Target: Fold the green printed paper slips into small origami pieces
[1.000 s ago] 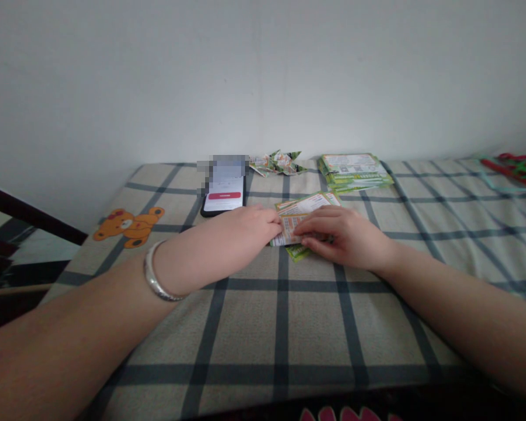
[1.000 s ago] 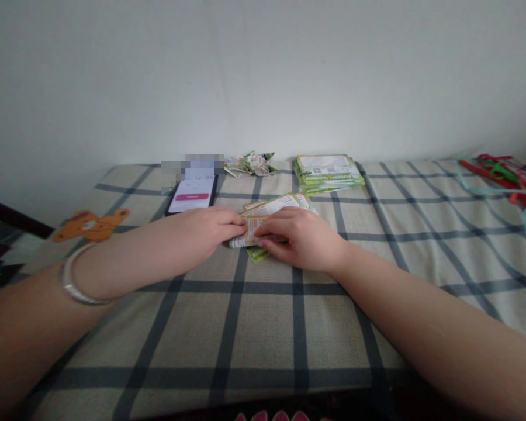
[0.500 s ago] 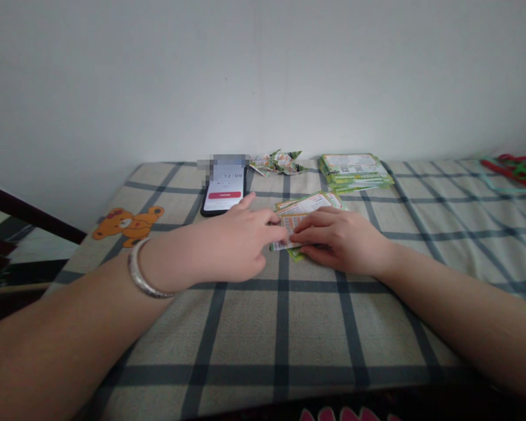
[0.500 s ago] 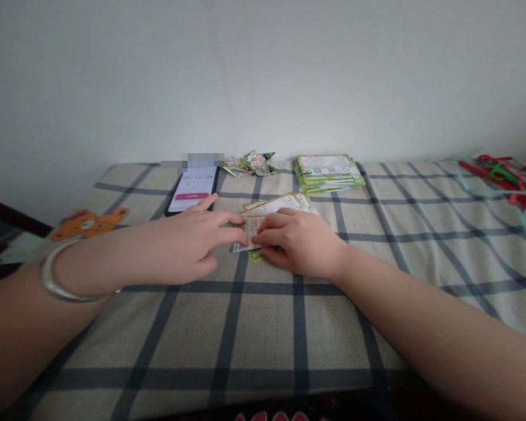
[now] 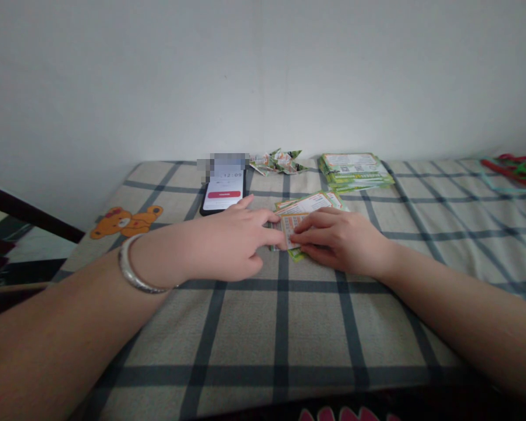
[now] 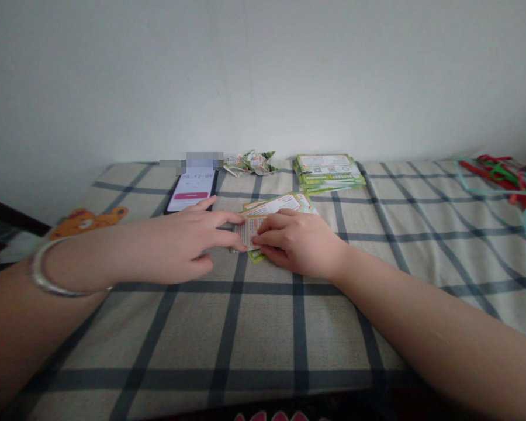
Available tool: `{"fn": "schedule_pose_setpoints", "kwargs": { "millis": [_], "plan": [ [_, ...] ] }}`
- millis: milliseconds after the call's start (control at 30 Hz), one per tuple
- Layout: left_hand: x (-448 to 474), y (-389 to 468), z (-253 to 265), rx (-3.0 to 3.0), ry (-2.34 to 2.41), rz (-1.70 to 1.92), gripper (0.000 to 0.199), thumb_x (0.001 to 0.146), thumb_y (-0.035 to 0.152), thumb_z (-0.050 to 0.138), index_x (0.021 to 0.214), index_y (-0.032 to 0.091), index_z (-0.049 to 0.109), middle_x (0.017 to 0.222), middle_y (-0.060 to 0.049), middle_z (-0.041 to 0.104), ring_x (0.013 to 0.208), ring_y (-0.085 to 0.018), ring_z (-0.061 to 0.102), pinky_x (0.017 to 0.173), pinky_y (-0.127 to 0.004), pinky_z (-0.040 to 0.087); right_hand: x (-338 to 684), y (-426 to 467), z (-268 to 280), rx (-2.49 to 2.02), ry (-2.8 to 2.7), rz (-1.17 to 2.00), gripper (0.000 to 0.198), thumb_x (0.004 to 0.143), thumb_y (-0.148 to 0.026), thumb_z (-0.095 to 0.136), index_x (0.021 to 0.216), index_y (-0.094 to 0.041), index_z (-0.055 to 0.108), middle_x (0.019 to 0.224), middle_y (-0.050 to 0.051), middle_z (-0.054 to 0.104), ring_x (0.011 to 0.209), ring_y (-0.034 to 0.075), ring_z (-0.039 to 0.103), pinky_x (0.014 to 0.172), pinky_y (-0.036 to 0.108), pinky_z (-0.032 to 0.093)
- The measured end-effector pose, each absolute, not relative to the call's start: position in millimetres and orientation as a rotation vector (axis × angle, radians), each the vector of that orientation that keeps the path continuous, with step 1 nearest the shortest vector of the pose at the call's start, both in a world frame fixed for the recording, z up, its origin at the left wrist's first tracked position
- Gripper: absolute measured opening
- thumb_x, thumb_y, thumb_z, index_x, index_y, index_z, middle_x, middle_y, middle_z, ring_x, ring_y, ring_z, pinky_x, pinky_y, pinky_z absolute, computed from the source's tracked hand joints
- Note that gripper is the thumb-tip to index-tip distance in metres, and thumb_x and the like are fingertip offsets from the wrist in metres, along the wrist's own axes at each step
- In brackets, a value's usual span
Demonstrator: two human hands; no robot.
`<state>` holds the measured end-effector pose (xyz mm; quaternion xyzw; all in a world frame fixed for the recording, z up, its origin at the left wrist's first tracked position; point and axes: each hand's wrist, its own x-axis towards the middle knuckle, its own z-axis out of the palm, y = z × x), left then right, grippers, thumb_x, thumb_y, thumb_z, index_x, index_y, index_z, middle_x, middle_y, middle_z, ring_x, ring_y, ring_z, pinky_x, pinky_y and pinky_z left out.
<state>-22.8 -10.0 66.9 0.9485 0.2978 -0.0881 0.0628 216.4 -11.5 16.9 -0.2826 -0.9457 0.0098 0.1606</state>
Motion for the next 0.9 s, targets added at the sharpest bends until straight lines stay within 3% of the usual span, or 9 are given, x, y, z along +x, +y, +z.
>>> {"fn": "schedule_pose_setpoints", "kwargs": {
  "millis": [133, 300, 533, 667, 900],
  "plan": [
    [-22.7, -10.0, 65.4, 2.922, 0.923, -0.231, 0.049, 0.08, 0.013, 0.052, 0.123, 0.032, 0.063, 0.136, -0.01, 0.053, 0.126, -0.027, 0.051, 0.116, -0.059, 0.022, 216.4, -12.1, 15.9, -0.808, -2.697, 0.013, 0.026, 0.095, -0.028, 0.052, 0.11, -0.023, 0.073, 0.109, 0.005, 0.071, 0.098, 0.02, 0.064, 0.086, 0.035, 0.05],
    [-26.0, -7.5, 62.9, 2.925, 0.876, -0.122, 0.046, 0.08, 0.013, 0.052, 0.119, 0.033, 0.067, 0.132, -0.005, 0.056, 0.118, -0.025, 0.054, 0.104, -0.043, 0.042, 217.3, -14.3, 16.1, -0.756, -2.715, 0.026, 0.026, 0.095, -0.024, 0.051, 0.112, -0.025, 0.071, 0.106, 0.004, 0.07, 0.095, 0.018, 0.065, 0.079, 0.031, 0.05],
    [-28.2, -2.6, 60.5, 2.982, 0.815, -0.075, 0.041, 0.081, 0.012, 0.053, 0.113, 0.032, 0.069, 0.128, -0.002, 0.06, 0.117, -0.022, 0.054, 0.105, -0.041, 0.04, 214.6, -15.7, 20.8, -0.643, -2.819, -0.129, 0.026, 0.097, -0.024, 0.049, 0.115, -0.023, 0.067, 0.107, 0.004, 0.07, 0.101, 0.021, 0.064, 0.08, 0.033, 0.05],
    [-25.5, -0.5, 60.0, 3.017, 0.726, -0.047, 0.038, 0.083, 0.01, 0.049, 0.105, 0.03, 0.072, 0.116, -0.001, 0.065, 0.109, -0.021, 0.058, 0.101, -0.04, 0.043, 213.4, -15.8, 21.9, -0.65, -2.828, -0.189, 0.024, 0.096, -0.024, 0.05, 0.112, -0.024, 0.068, 0.108, 0.005, 0.07, 0.1, 0.021, 0.063, 0.077, 0.033, 0.049],
    [-19.7, 1.9, 64.4, 2.912, 0.598, 0.001, 0.042, 0.075, 0.002, 0.05, 0.101, 0.024, 0.072, 0.111, -0.001, 0.067, 0.108, -0.019, 0.057, 0.099, -0.033, 0.044, 218.9, -14.8, 20.1, -0.661, -2.839, -0.199, 0.027, 0.097, -0.026, 0.047, 0.116, -0.024, 0.066, 0.109, 0.006, 0.068, 0.1, 0.021, 0.061, 0.076, 0.033, 0.049]
  ]
}}
